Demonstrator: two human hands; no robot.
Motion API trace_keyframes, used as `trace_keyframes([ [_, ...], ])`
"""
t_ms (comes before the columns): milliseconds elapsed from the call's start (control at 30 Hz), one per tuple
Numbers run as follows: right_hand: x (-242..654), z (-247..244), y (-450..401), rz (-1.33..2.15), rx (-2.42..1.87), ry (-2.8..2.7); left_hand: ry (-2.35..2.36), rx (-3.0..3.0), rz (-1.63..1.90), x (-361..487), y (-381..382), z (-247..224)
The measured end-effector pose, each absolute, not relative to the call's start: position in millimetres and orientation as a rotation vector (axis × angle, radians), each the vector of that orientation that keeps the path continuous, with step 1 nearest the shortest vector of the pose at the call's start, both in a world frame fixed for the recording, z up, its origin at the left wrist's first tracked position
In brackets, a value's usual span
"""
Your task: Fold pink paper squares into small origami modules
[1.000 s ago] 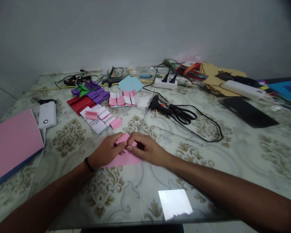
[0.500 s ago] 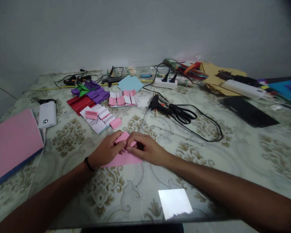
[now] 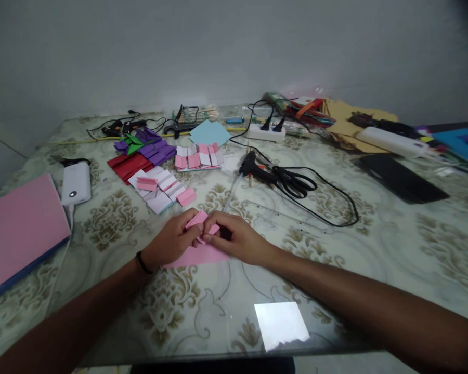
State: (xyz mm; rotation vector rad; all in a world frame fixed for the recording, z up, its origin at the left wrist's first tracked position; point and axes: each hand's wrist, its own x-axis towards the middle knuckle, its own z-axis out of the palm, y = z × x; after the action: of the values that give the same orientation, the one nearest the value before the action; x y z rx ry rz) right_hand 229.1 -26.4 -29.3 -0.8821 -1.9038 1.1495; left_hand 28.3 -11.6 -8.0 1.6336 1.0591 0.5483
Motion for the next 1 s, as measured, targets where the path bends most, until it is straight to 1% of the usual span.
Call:
trace_keyframes([
  [333, 229.2, -29.0, -25.5, 1.074, -0.849, -1.954, 1.065, 1.638, 0.538, 28.7, -12.2, -7.9],
  [1000, 228.8, -28.6, -25.5, 1.076, -0.859, -1.957, 1.057, 1.653, 0.540, 28.7, -11.5, -7.1],
])
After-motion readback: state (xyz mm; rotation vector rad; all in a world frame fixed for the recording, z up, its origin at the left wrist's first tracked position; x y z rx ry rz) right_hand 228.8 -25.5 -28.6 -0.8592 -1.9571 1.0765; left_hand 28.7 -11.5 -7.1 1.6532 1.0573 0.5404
